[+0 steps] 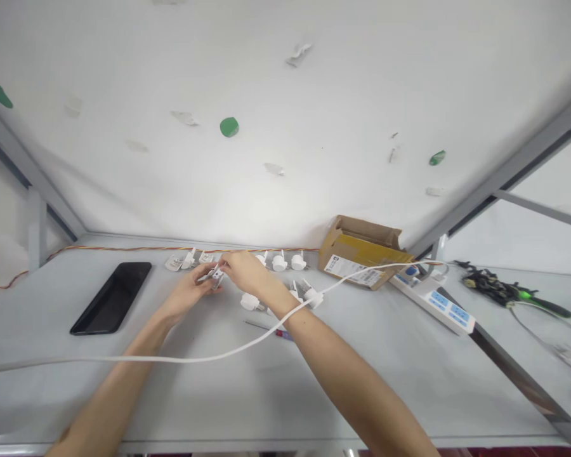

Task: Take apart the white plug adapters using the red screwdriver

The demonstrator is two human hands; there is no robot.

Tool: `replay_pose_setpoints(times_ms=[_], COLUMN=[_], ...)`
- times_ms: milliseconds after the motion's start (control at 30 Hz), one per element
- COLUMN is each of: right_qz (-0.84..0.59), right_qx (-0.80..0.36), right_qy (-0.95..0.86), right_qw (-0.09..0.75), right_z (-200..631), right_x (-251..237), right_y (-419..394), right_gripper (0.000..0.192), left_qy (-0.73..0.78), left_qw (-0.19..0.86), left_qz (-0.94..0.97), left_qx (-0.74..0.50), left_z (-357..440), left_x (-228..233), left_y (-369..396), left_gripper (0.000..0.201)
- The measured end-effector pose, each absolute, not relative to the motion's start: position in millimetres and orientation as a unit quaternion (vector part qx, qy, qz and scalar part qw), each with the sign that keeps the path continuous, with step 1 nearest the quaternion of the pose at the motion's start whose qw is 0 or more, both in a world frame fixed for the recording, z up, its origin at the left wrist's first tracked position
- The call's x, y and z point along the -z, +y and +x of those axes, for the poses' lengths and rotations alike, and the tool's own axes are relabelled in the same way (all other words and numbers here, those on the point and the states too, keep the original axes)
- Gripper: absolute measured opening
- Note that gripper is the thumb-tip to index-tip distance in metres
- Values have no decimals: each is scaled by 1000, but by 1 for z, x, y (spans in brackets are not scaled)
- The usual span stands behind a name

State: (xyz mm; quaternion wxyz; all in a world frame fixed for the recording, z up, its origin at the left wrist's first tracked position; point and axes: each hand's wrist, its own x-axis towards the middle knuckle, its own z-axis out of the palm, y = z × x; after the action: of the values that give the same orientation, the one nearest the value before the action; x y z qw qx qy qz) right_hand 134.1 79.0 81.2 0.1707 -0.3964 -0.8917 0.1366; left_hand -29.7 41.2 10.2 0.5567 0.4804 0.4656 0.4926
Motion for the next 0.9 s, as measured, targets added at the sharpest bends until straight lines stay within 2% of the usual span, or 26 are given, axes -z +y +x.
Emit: replay_pose_setpoints(times_ms=[167,333,433,600,800,900], right_qz=[-440,-444,-450,-511,-472,-442], right_qx=[-55,-17,-21,-36,-68,-71], right_qy=[-888,-889,-885,-841,-866,-882], right_qw=[120,112,119,172,151,146], right_z=[131,128,125,117,102,89], right_x=[-81,-77,-75,-72,-50,-37], right_y=[74,70,69,70,79,83], right_gripper=[16,16,16,28,23,32], left_qy=[466,473,481,502,489,475], left_qw=[555,542,528,478,460,469], left_qz=[486,497,491,441,324,301], left_qx=[-489,-485,-499,-570,-666,-681], left_z=[-30,-33,-33,-38,-49,-50], left_x=[-8,0,0,-13,-20,-18], left_y=[43,46,46,45,47,47], left_gripper=[45,43,41,37,34,33])
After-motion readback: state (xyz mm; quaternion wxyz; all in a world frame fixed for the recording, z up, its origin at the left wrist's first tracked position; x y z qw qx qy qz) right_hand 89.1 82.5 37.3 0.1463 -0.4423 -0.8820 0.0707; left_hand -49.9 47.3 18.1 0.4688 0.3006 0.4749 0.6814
